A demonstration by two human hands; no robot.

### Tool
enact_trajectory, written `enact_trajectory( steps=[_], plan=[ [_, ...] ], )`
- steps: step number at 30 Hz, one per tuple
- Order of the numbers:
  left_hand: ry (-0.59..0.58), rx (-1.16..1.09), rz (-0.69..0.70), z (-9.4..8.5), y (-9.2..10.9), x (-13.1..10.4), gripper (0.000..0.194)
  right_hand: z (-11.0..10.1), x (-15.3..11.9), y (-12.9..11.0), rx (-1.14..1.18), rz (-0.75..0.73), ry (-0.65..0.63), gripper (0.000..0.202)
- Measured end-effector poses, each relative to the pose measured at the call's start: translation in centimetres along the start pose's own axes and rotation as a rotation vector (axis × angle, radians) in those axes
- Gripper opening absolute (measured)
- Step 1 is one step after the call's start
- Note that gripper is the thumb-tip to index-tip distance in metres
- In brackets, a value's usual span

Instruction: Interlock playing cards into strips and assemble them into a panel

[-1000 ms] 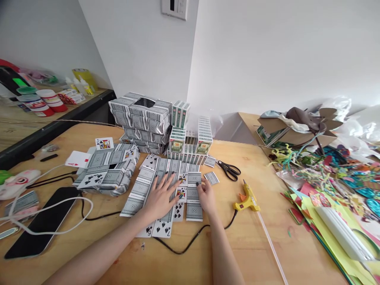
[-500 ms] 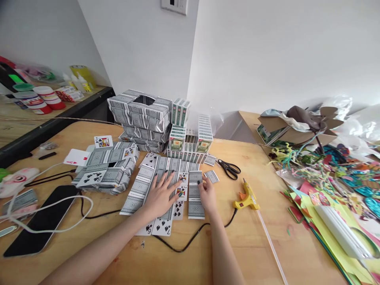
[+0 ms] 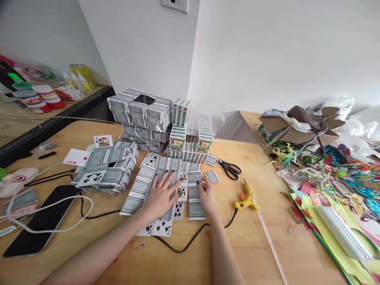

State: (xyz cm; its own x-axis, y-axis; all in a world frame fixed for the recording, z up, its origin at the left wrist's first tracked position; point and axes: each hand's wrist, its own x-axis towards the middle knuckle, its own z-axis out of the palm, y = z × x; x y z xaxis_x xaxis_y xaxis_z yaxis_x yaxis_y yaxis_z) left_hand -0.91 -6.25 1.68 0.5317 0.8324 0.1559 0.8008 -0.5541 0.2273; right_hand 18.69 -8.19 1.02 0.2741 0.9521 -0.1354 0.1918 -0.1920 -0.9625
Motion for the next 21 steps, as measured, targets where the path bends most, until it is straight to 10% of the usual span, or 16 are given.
enact_trajectory(
  steps=[21],
  plan=[
    [0.061,-0.026,0.018,0.22,-0.03,0.03,0.045,-0.1,-0.16,-0.25,-0.208,-0.139,-0.057,0.041]
  ],
)
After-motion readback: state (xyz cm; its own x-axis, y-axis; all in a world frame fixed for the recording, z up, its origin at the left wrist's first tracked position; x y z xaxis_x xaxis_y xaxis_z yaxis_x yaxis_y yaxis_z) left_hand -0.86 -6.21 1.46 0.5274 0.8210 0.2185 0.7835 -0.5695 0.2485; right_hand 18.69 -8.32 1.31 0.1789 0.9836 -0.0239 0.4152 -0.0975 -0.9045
